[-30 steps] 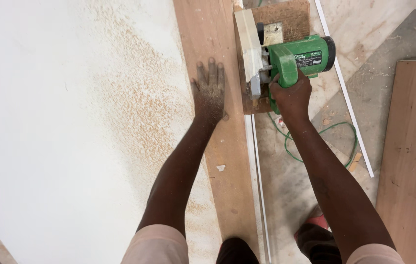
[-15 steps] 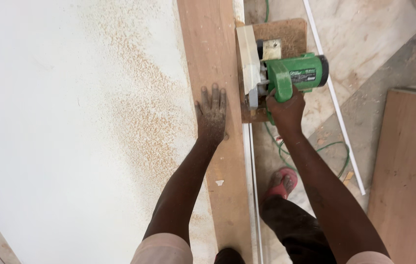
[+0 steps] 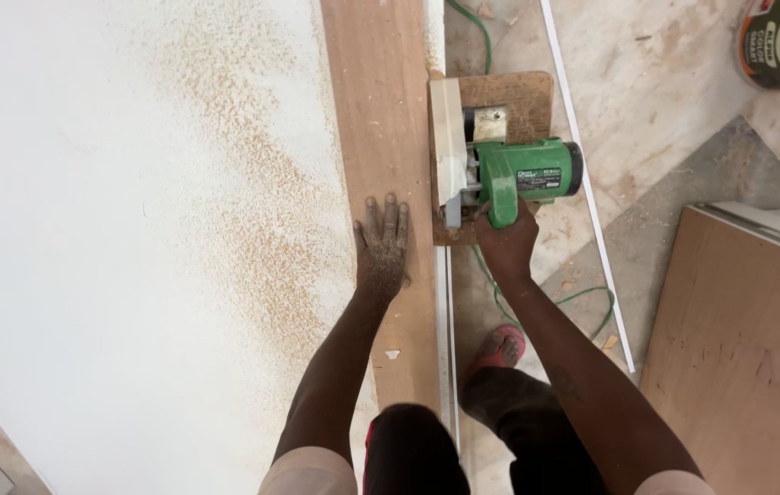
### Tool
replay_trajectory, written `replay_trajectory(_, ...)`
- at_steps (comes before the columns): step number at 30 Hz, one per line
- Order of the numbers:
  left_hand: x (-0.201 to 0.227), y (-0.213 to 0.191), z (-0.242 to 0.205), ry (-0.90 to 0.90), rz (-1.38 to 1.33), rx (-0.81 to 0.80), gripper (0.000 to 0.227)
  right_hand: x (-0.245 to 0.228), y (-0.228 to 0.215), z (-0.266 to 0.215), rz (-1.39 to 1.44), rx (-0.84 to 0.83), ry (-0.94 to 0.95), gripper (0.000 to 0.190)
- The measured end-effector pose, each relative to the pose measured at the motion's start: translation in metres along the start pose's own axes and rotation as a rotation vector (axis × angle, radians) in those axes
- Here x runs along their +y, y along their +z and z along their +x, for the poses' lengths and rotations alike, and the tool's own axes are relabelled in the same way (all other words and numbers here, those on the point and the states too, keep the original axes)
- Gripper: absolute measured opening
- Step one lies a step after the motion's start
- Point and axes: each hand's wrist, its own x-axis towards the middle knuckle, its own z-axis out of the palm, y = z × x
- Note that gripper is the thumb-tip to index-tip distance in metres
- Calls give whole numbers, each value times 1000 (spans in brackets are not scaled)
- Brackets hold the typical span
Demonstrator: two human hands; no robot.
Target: The person hammers a wooden strip onto a white panel, then uses a green electric planer to smooth the strip's edge. They remove the strip, measure the panel with a tape measure, and mark it with a pencil.
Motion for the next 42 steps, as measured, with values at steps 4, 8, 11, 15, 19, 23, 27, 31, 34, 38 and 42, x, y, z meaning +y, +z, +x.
replay_trajectory(4, -1, -4, 0, 12, 31, 20, 155, 0, -1, 4, -71, 5, -7, 11)
replay_trajectory(8, 2, -31, -3, 3, 42, -49, 160, -11, 5, 12, -123, 51, -69, 19)
replay_trajectory(11, 0, -25, 1, 48, 44, -243, 141, -13, 6, 13, -168, 81, -83, 20)
replay_trajectory(15, -5, 36, 18, 64, 199, 378, 80, -15, 6, 19, -219, 96, -101, 17)
replay_trajectory(19, -6, 82, 23, 82, 205, 456, 66, -13, 7, 18, -169, 85, -60, 16)
replay_trajectory(23, -11, 77, 34, 124, 143, 297, 67, -20, 9, 23, -76, 50, -52, 18)
replay_trajectory(27, -14, 68, 21, 133, 152, 360, 67, -20, 11, 29, -177, 78, -93, 15)
replay_trajectory(31, -39, 42, 43, 278, 206, 207, 63, -17, 12, 36, -197, 100, -145, 17)
replay_trajectory(34, -77, -9, 81, 224, 22, 241, 57, -14, 14, 41, -102, 99, -79, 22)
replay_trajectory(38, -109, -112, 160, -39, -16, 303, 132, -19, 14, 44, -140, 78, -42, 20)
replay_trajectory(42, -111, -154, 207, -90, 4, 266, 158, -30, 18, 49, -172, 92, -28, 19)
